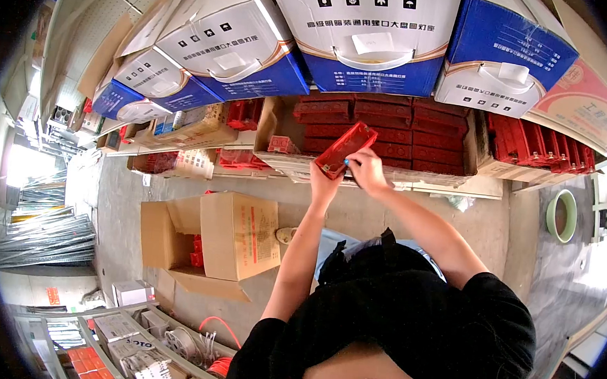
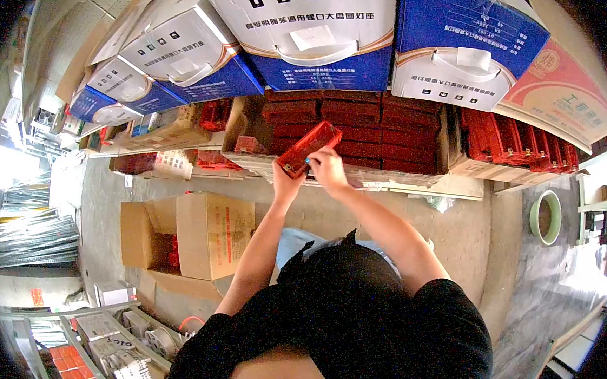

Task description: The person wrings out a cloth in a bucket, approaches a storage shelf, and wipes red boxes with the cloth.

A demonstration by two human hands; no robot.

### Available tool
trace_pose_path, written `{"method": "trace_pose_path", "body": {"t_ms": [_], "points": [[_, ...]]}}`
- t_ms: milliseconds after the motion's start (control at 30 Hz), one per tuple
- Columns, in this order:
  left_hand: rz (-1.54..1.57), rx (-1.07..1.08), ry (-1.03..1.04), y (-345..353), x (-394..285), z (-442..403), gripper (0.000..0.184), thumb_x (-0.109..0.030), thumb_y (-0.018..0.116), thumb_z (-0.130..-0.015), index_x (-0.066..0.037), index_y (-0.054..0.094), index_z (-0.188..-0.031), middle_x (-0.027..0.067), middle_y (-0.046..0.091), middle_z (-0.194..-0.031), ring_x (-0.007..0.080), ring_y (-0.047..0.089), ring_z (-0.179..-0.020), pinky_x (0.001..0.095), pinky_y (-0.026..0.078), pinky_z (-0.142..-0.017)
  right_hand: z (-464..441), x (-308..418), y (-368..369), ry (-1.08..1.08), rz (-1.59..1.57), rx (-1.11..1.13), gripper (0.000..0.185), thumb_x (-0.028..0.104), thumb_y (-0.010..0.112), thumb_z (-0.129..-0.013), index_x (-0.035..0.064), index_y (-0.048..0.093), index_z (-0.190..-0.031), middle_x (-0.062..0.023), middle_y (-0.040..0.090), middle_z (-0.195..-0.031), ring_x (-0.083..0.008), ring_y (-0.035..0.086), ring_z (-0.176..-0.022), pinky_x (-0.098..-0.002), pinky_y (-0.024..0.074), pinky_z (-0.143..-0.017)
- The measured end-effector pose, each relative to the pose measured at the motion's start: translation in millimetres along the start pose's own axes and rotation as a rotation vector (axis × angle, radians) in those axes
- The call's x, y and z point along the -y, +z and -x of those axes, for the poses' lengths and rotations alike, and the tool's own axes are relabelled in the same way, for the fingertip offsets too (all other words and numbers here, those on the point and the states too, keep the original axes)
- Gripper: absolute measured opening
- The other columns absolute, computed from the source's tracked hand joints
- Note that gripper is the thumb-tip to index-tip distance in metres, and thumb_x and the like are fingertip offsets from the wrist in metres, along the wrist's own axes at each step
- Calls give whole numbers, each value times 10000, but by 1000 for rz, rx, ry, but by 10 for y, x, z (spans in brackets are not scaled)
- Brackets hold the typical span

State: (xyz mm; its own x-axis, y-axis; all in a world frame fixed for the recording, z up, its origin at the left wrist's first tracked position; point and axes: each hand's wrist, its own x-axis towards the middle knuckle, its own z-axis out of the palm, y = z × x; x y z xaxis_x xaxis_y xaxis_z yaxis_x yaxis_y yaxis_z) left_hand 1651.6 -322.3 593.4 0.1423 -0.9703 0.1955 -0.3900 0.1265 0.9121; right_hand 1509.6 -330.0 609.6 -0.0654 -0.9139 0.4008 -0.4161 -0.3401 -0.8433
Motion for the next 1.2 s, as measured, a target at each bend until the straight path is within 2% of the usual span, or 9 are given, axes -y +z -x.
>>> {"method": "trace_pose_path", "body": {"t_ms": [300, 433, 533, 667, 767, 867, 933, 1100, 1200], "points": [[-19, 1, 73, -7, 327, -17, 479, -82, 728, -663, 11, 416, -1015, 182, 564, -950, 312, 566, -886, 389, 447, -773, 168, 324, 132, -111, -76, 121, 81, 25, 629, -746, 6, 635, -825, -123, 587, -823, -308, 586, -789, -373, 492, -706], [226, 7, 58, 124, 480, -93, 367, -101, 685, -728, 11, 441, -978, 211, 563, -944, 344, 562, -900, 414, 440, -777, 64, 310, 165, -129, -26, 192, 93, 63, 588, -798, 1, 604, -865, -133, 575, -895, -317, 591, -809, -389, 507, -725], [-157, 22, 42, 44, 246, -43, 356, -156, 662, -790, -20, 392, -977, 156, 537, -918, 283, 545, -904, 386, 431, -777, -3, 354, 229, -124, 45, 247, 96, 84, 560, -818, 5, 597, -857, -124, 566, -908, -312, 577, -844, -388, 508, -737], [-130, 8, 51, 44, 348, -55, 404, -169, 675, -759, -28, 412, -1031, 167, 559, -1002, 301, 558, -941, 385, 434, -786, -15, 313, 132, -372, 100, 313, 90, 85, 543, -814, 10, 593, -819, -116, 563, -894, -290, 568, -883, -374, 503, -756], [34, 13, -6, -7, 188, -18, 472, -128, 729, -649, -6, 447, -1007, 186, 574, -974, 336, 573, -920, 403, 450, -789, 19, 329, -8, -232, 57, 363, 70, 69, 556, -796, 16, 597, -819, -114, 566, -897, -285, 573, -881, -359, 504, -767], [-86, 72, -73, -142, -6, 27, 524, -132, 754, -620, -8, 455, -1033, 167, 580, -986, 310, 581, -920, 391, 459, -790, -113, -60, -27, -141, 114, 182, 45, 50, 598, -773, 8, 586, -787, -125, 569, -866, -306, 578, -826, -382, 496, -727], [-44, 73, -97, -126, 102, 36, 542, -145, 757, -622, -6, 462, -1054, 168, 580, -1000, 308, 581, -930, 389, 460, -795, -254, -283, -155, 64, 192, 128, 58, 54, 613, -761, 4, 586, -770, -135, 579, -869, -315, 578, -831, -391, 487, -740], [-87, 53, -37, -104, 126, 15, 553, -158, 763, -626, -1, 459, -1061, 171, 582, -1009, 297, 580, -946, 384, 459, -806, -448, -779, -308, 352, 221, -143, 103, 116, 619, -808, 20, 587, -826, -143, 589, -885, -326, 561, -921, -411, 454, -808], [-40, 61, -18, -119, 154, 18, 564, -148, 766, -628, -1, 453, -1074, 168, 588, -1017, 282, 584, -950, 375, 461, -812, -398, -937, -328, 659, 294, -209, 196, 121, 570, -849, 26, 527, -1015, -189, 569, -1008, -358, 552, -935, -433, 456, -820]]}}
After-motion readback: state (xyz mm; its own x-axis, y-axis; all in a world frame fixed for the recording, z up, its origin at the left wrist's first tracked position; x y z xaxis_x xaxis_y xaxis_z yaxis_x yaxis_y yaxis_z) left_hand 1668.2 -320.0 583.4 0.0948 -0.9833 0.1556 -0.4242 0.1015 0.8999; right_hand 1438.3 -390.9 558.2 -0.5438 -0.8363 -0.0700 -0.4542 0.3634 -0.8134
